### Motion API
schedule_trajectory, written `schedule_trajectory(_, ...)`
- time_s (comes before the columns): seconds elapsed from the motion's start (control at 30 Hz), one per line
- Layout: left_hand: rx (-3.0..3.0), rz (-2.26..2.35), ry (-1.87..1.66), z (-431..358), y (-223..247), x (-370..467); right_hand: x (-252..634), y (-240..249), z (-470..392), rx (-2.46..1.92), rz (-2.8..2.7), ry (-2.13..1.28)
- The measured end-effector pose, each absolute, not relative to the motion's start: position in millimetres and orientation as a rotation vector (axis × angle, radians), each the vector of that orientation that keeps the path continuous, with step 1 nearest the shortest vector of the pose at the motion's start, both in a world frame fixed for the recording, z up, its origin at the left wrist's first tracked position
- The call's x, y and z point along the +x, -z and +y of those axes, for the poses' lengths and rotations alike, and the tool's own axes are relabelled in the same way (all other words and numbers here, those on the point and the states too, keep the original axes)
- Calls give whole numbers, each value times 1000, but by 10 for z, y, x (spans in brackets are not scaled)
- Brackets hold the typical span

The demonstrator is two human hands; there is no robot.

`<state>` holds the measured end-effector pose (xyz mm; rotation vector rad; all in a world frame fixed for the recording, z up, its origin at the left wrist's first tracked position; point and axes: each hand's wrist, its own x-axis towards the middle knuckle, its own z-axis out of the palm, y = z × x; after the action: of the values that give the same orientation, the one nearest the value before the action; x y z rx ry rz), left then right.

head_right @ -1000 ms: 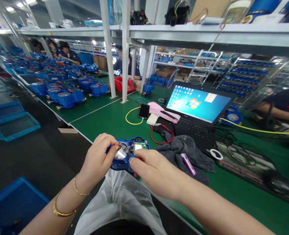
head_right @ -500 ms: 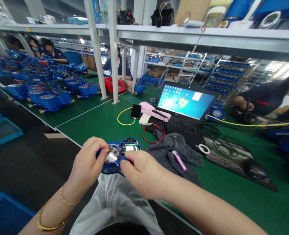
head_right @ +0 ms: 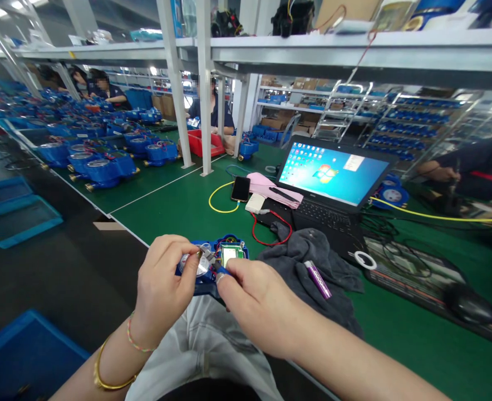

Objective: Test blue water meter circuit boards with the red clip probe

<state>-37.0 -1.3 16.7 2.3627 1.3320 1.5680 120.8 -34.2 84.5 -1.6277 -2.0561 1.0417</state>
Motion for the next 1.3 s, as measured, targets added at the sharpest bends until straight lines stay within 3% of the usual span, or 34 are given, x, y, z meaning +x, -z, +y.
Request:
schedule_trajectory(0.47,2533,1425,-1596,-67,-209,-351,1154,-851,-288,-1628,-2177,-898)
schedule_trajectory(0.7,2323,1432,-1486,-20,-128,-447,1464,-1084,-81,-1378,-1873,-1210)
schedule_trajectory(0.8,2091,1365,-1463,-15,-61,-505,1621,-966,416,-1620,-1707,-986)
schedule_trajectory(0.9,1947,1321,-1513,-48,-35,-565,1568,-611,947,-2001,-1963,-696)
schedule_trajectory(1.1,1889,1463,-1539,-127,4,-830,1351,-130,1455,-1977,-2150,-481)
schedule_trajectory(1.3,1804,1862,-1482,-97,197,-1146,2047,-71,1609,-2110,-1992,-134)
